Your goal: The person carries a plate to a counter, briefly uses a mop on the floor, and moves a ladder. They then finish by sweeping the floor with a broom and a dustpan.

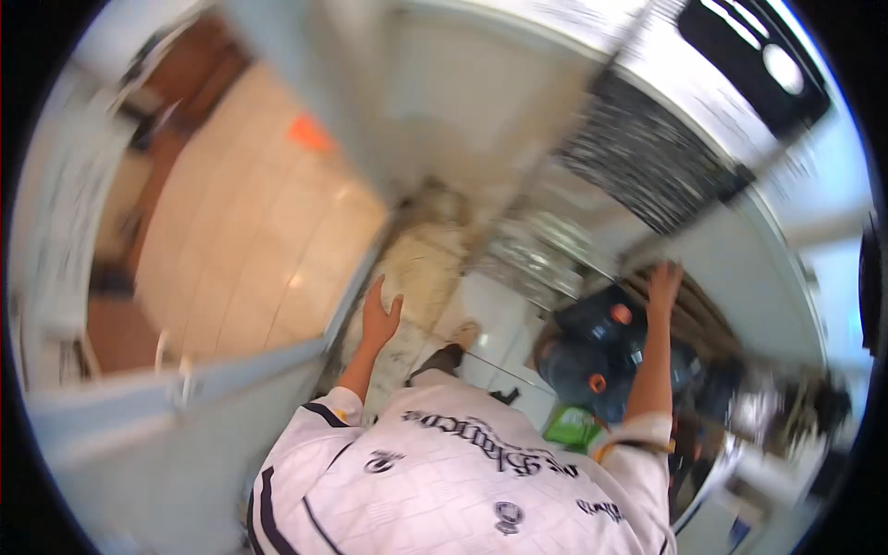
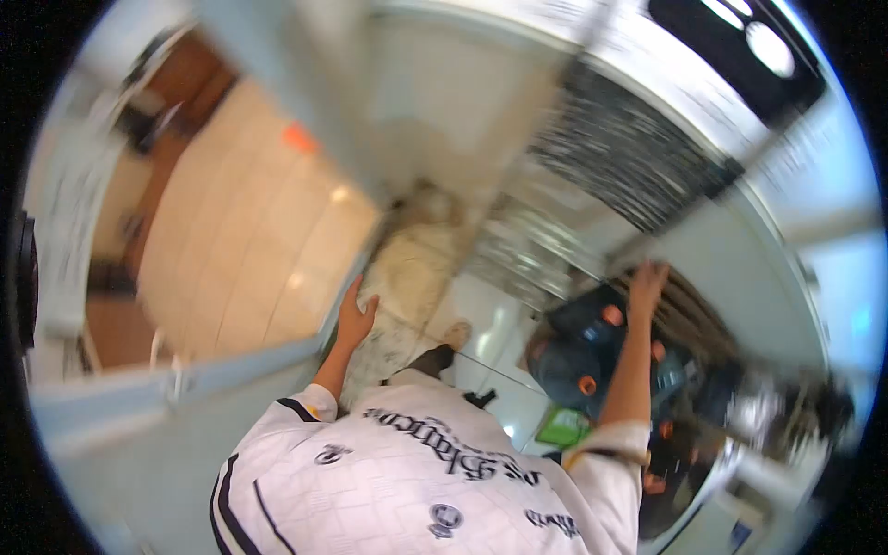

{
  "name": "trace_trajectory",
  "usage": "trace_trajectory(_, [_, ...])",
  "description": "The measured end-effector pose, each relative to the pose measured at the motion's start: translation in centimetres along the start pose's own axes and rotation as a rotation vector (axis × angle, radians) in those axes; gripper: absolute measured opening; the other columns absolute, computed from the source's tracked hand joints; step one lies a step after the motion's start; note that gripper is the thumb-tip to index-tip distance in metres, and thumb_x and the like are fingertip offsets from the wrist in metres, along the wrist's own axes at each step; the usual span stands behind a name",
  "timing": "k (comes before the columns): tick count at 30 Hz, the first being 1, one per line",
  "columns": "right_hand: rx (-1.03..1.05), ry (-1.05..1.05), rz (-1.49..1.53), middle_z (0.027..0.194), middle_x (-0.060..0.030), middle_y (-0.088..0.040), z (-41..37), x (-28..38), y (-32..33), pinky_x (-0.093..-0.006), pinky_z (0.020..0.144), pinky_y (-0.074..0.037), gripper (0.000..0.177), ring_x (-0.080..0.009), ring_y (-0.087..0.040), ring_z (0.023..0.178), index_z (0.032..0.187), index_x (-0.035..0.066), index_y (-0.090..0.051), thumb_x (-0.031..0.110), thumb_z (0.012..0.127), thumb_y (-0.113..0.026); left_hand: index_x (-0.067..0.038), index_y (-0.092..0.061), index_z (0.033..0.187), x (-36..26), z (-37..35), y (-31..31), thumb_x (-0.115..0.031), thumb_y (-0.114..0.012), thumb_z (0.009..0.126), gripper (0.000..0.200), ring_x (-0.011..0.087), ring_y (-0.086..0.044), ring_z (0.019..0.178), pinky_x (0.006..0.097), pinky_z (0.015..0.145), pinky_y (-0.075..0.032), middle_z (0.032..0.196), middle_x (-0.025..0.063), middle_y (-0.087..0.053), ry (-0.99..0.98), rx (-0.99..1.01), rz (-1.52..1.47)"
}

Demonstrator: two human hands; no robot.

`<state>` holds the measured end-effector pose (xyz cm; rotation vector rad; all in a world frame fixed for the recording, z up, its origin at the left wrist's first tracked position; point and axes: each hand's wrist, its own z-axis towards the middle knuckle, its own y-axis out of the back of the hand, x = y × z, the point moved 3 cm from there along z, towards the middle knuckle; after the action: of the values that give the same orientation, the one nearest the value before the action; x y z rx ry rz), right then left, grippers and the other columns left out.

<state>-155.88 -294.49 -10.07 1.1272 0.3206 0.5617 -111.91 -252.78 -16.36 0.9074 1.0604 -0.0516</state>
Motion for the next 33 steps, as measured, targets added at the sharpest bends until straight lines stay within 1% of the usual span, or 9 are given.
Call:
trace_trajectory(2, [0.256, 0.311, 0.060, 0.106, -0.0152, -0.049, -9.5, 1.8, -5.4, -0.0400, 0.077, -0.042, 0.045, -0.0287, -0.049, 0.081, 0.125, 0.006, -0.041, 0.010, 0.081, -0.051, 0.003, -0.041, 0.126, 4.8, -6.1, 9.8, -0.020, -0.059, 0.082, 0.053, 0.0392, -0.043, 0.114, 0.0430, 0.098, -0.033, 0.120, 0.0258, -0.048, 0.213, -0.282, 0.188])
trace_trajectory(4, [0.743, -0.653, 0.909, 0.089, -0.0099, -0.050, -19.1, 6.1, -7.5, -0.0345, 0.055, -0.042, 0.055, -0.0206, -0.047, 0.060, 0.131, 0.009, -0.032, 0.024, 0.083, -0.054, 0.003, -0.043, 0.122, 4.9, -8.2, 19.8, -0.017, -0.058, 0.080, 0.049, 0.0393, -0.043, 0.110, 0.0453, 0.095, -0.033, 0.116, 0.0237, -0.048, 0.221, -0.606, 0.573])
trace_trajectory(8, [0.977, -0.967, 0.831, 0.088, -0.0080, -0.053, -30.5, 13.1, -4.1, -0.0314, 0.046, -0.044, 0.067, -0.0167, -0.049, 0.055, 0.138, 0.011, -0.026, 0.030, 0.083, -0.059, -0.001, -0.038, 0.127, 2.5, -9.1, 34.9, -0.017, -0.057, 0.081, 0.052, 0.0375, -0.042, 0.112, 0.0491, 0.094, -0.033, 0.120, 0.0216, -0.046, 0.153, -0.907, 1.020])
trace_trajectory(15, [0.710, -0.778, 0.858, 0.086, -0.0063, -0.055, -36.0, 4.3, -1.4, -0.0295, 0.060, -0.046, 0.061, -0.0151, -0.050, 0.070, 0.132, 0.000, -0.037, 0.028, 0.083, -0.061, -0.003, -0.033, 0.133, 12.1, -3.2, 36.3, -0.029, -0.055, 0.085, 0.059, 0.0326, -0.057, 0.099, 0.0458, 0.086, -0.040, 0.107, 0.0121, -0.059, 0.330, -0.025, 1.419])
trace_trajectory(19, [0.596, -0.813, 0.886, 0.070, 0.0002, -0.049, -41.4, 2.9, 5.1, -0.0250, 0.046, -0.037, 0.060, -0.0082, -0.044, 0.055, 0.133, 0.005, -0.035, 0.028, 0.084, -0.061, -0.001, -0.030, 0.134, 11.7, -2.7, 33.3, -0.031, -0.055, 0.085, 0.062, 0.0353, -0.055, 0.100, 0.0459, 0.083, -0.042, 0.110, 0.0151, -0.057, 0.287, -0.011, 1.363])
trace_trajectory(25, [0.806, -0.816, 0.759, 0.101, -0.0161, -0.060, -45.2, 10.9, 8.5, -0.0322, 0.066, -0.049, 0.055, -0.0218, -0.059, 0.084, 0.127, 0.004, -0.041, 0.029, 0.083, -0.061, 0.001, -0.027, 0.135, -6.0, -7.2, 26.2, -0.036, -0.056, 0.084, 0.070, 0.0392, -0.049, 0.107, 0.0478, 0.088, -0.040, 0.122, 0.0240, -0.046, 0.206, -0.121, 1.041])
trace_trajectory(27, [0.756, -0.723, 0.798, 0.107, -0.0239, -0.058, -44.5, 15.1, 8.6, -0.0348, 0.079, -0.047, 0.058, -0.0306, -0.058, 0.097, 0.126, 0.001, -0.042, 0.034, 0.082, -0.062, 0.001, -0.029, 0.135, -8.8, -12.9, 21.9, -0.037, -0.053, 0.086, 0.067, 0.0417, -0.034, 0.124, 0.0447, 0.104, -0.027, 0.132, 0.0277, -0.037, -0.234, -0.240, 0.959])
trace_trajectory(30, [0.702, -0.638, 0.879, 0.113, -0.0274, -0.056, -39.5, 21.7, 11.2, -0.0373, 0.085, -0.047, 0.058, -0.0359, -0.057, 0.104, 0.124, 0.000, -0.045, 0.035, 0.081, -0.062, -0.005, -0.049, 0.125, -17.8, -22.3, 18.7, -0.019, -0.064, 0.079, 0.050, 0.0336, -0.044, 0.120, 0.0403, 0.100, -0.035, 0.125, 0.0194, -0.049, -0.452, 0.505, 0.071])
trace_trajectory(33, [0.445, -0.429, 1.020, 0.114, -0.0245, -0.056, -33.0, 26.9, 16.6, -0.0370, 0.084, -0.047, 0.052, -0.0335, -0.057, 0.104, 0.124, 0.001, -0.046, 0.030, 0.084, -0.060, -0.002, -0.059, 0.112, -10.2, -28.7, 17.0, -0.022, -0.064, 0.081, 0.037, 0.0243, -0.063, 0.091, 0.0333, 0.084, -0.046, 0.097, 0.0154, -0.065, 0.031, 0.819, -0.147])
